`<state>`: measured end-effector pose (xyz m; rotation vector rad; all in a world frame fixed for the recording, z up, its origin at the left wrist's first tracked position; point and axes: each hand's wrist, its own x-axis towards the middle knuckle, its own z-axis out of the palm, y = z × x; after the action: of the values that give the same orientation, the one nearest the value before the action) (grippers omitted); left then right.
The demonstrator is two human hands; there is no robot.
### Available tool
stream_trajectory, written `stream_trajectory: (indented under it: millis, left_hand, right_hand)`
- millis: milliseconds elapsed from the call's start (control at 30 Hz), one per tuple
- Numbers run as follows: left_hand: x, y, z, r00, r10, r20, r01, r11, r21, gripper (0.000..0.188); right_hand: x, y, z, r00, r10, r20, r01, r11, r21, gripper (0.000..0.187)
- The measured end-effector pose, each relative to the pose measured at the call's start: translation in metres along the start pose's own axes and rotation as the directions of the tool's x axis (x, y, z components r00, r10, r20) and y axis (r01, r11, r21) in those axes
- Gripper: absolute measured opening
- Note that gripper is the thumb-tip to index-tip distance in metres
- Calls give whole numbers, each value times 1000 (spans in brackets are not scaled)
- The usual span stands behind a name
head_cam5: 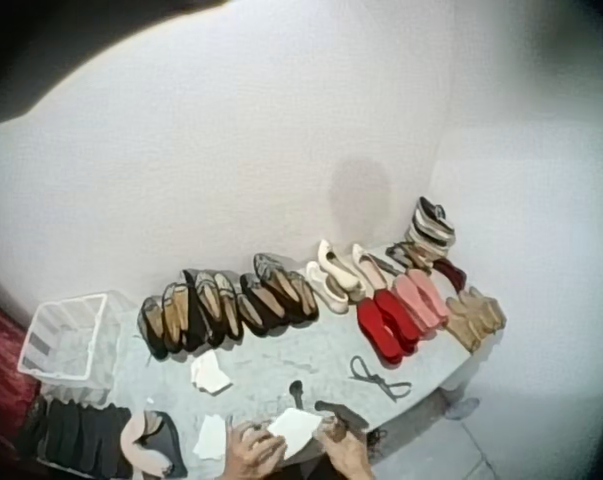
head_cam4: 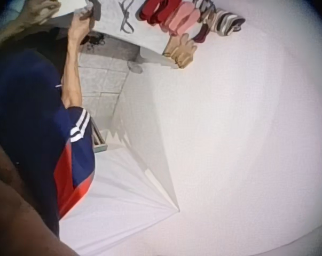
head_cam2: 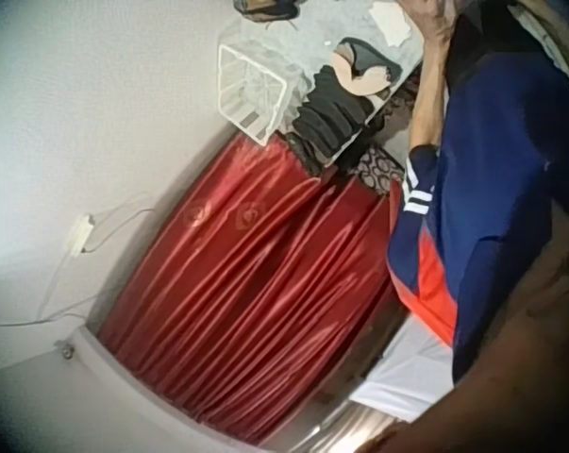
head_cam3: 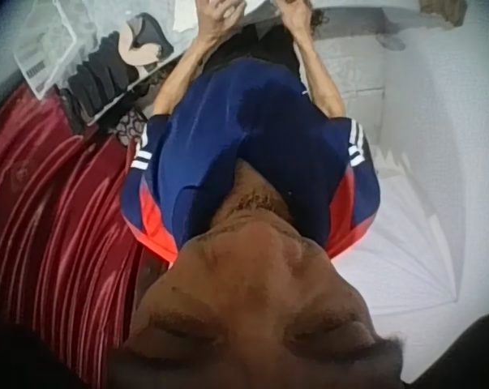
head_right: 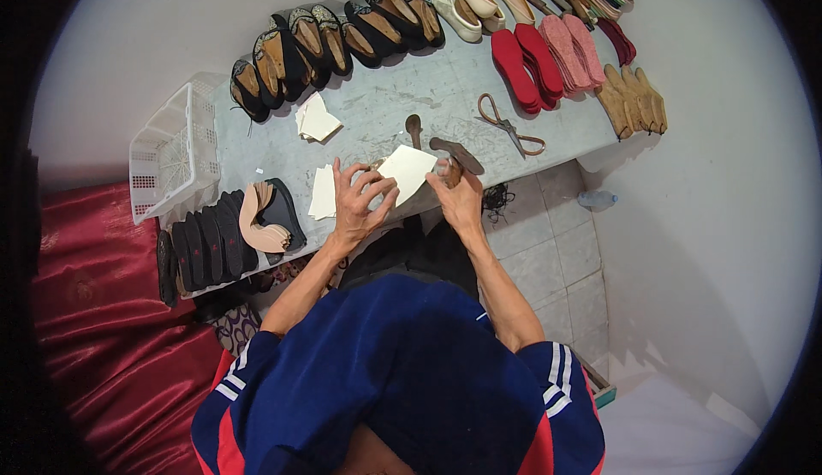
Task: The person assembles shoe upper components by using a shoe-making hammer to bond leather and fabric pieces together on a metal lasting stand.
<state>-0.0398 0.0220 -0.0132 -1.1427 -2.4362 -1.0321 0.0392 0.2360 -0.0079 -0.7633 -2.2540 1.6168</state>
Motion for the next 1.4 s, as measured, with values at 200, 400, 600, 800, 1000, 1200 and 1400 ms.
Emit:
stream_trajectory:
  millis: [200,400,600,800,1000,1200,1400]
  left_hand:
    - [-1,-1,1,1000,-4,5,4,1000,13,28]
    - [8,-2,-2,996,-77,33,78,996,-45,31]
    - [52,-12,11,944,-223,244,218,975,50,40]
    - [48,-21,10,937,-229,262,280,944,-176,34]
    - [44,-20,10,917,-290,274,354,908,-224,31]
    - [45,-20,7,953,-200,229,248,947,-204,25]
    - [53,-18,-1,973,5,229,12,997,-72,18]
  right_hand:
    - [23,-2,8,991,-105,88,100,993,64,41]
    - [39,-4,2,944,-187,273,208,977,-48,38]
    - [51,-9,-2,901,-246,358,285,957,-59,32]
    - [57,-4,0,869,-332,366,360,933,-10,30]
    - [61,0,-2,835,-397,381,464,881,-98,27]
    - [58,-7,-6,820,-380,427,489,853,-181,26]
    - [51,4,-3,873,-393,289,429,900,-74,26]
